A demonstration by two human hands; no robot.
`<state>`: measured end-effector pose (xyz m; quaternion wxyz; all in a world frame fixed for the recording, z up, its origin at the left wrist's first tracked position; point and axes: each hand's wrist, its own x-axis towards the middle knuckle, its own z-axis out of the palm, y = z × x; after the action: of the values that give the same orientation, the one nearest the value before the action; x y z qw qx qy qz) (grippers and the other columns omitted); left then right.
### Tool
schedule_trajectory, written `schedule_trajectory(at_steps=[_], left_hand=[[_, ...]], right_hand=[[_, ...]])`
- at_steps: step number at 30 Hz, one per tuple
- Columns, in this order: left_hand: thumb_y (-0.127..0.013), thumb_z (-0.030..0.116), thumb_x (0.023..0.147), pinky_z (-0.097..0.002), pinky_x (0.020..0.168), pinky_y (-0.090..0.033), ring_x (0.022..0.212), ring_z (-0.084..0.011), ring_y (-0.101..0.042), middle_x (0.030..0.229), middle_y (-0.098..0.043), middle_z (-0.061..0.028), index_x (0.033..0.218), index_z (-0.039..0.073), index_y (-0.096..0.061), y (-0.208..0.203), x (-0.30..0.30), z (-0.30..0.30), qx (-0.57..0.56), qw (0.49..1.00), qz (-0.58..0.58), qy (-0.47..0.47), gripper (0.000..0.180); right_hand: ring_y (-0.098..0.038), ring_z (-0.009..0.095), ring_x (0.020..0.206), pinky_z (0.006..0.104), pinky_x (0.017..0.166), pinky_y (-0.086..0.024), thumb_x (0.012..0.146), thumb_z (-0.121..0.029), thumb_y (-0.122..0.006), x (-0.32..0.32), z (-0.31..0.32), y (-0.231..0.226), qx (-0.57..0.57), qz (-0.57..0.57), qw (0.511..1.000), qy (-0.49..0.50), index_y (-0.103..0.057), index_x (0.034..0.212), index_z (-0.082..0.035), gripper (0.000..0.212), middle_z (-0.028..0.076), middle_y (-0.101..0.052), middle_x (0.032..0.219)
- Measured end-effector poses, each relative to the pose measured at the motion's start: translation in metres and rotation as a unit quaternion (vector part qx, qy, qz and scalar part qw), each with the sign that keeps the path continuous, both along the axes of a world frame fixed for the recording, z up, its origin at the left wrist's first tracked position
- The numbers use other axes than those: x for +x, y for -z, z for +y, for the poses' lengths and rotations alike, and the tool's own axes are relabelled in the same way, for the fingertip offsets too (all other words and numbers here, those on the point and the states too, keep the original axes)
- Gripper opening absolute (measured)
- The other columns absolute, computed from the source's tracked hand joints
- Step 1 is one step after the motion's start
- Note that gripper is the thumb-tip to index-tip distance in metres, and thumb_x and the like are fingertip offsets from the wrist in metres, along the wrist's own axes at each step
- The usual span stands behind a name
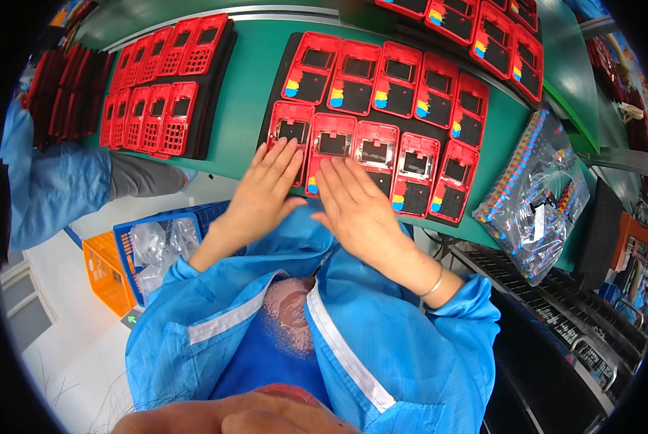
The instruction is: The person installs keypads into device casings arranged on a tray by hand, presses down on the casings to secure the components, and stacks the completed tray on an upper shelf.
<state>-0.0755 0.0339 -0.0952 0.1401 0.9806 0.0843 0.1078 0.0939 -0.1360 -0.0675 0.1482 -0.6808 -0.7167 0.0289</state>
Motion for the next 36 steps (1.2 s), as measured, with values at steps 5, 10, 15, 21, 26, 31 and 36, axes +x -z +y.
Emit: schedule_trajectory(at_steps=[5, 10, 15, 21, 26, 31, 36], left_hand=[[-0.080, 0.034, 0.080, -0.0560, 0.126, -0.025, 0.153, -0.0392, -0.032, 0.161, -0.038, -0.0228, 0.154, -0.005, -0.040, 0.016, -0.001, -0.005, 0.020, 1.000, -0.004, -0.012, 0.092], [-0.079, 0.033, 0.081, -0.0598, 0.125, -0.024, 0.153, -0.0387, -0.034, 0.162, -0.038, -0.0232, 0.153, -0.003, -0.042, 0.013, -0.003, -0.011, 0.020, 0.999, -0.014, -0.030, 0.089], [-0.080, 0.033, 0.081, -0.0621, 0.125, -0.021, 0.153, -0.0372, -0.036, 0.162, -0.040, -0.0223, 0.151, 0.000, -0.047, 0.011, -0.003, -0.012, 0.032, 0.999, -0.006, -0.036, 0.085], [-0.080, 0.029, 0.082, -0.0606, 0.121, -0.034, 0.140, -0.0332, -0.049, 0.145, -0.056, -0.0164, 0.140, -0.003, -0.059, 0.029, -0.011, -0.011, 0.028, 0.993, -0.115, -0.012, 0.069], [-0.081, 0.026, 0.079, -0.0582, 0.119, -0.039, 0.128, -0.0322, -0.058, 0.137, -0.060, -0.0149, 0.132, -0.003, -0.065, 0.020, -0.008, -0.011, 0.070, 0.990, -0.122, -0.015, 0.062], [-0.082, 0.022, 0.078, -0.0575, 0.117, -0.041, 0.129, -0.0354, -0.057, 0.138, -0.059, -0.0181, 0.132, -0.004, -0.064, 0.029, -0.010, -0.011, 0.002, 0.990, -0.144, -0.012, 0.062], [-0.083, 0.023, 0.077, -0.0592, 0.116, -0.041, 0.131, -0.0378, -0.055, 0.138, -0.058, -0.0202, 0.134, -0.001, -0.064, 0.016, -0.009, -0.014, -0.001, 0.990, -0.137, -0.036, 0.065]], right_hand=[[-0.049, 0.037, 0.143, 0.0506, 0.123, -0.035, 0.089, -0.033, -0.075, -0.018, 0.006, 0.009, 0.008, -0.034, 0.999, 0.036, -0.058, 0.138, 0.008, 0.066, 0.024, -0.054, 0.149], [-0.048, 0.036, 0.144, 0.0534, 0.124, -0.033, 0.090, -0.028, -0.073, -0.031, -0.002, 0.019, 0.021, -0.051, 0.997, 0.054, -0.056, 0.140, 0.008, 0.064, 0.024, -0.055, 0.147], [-0.050, 0.033, 0.141, 0.0602, 0.122, -0.031, 0.090, -0.022, -0.072, -0.034, -0.009, 0.016, 0.048, -0.033, 0.993, 0.106, -0.058, 0.137, 0.007, 0.057, 0.022, -0.057, 0.143], [-0.055, 0.031, 0.133, 0.0636, 0.121, -0.032, 0.089, -0.022, -0.068, -0.035, -0.002, 0.011, 0.050, -0.077, 0.989, 0.116, -0.061, 0.135, 0.005, 0.053, 0.018, -0.059, 0.135], [-0.055, 0.031, 0.133, 0.0658, 0.120, -0.031, 0.090, -0.024, -0.070, -0.040, -0.001, 0.005, 0.006, -0.137, 0.984, 0.117, -0.061, 0.136, 0.003, 0.054, 0.017, -0.058, 0.139], [-0.054, 0.030, 0.133, 0.0659, 0.120, -0.031, 0.090, -0.025, -0.072, -0.044, 0.001, 0.007, 0.000, -0.088, 0.986, 0.143, -0.061, 0.137, 0.001, 0.054, 0.014, -0.058, 0.142], [-0.054, 0.029, 0.127, 0.0665, 0.119, -0.031, 0.089, -0.023, -0.073, -0.038, 0.004, 0.012, 0.028, -0.084, 0.987, 0.135, -0.062, 0.137, -0.003, 0.054, 0.010, -0.058, 0.137]])
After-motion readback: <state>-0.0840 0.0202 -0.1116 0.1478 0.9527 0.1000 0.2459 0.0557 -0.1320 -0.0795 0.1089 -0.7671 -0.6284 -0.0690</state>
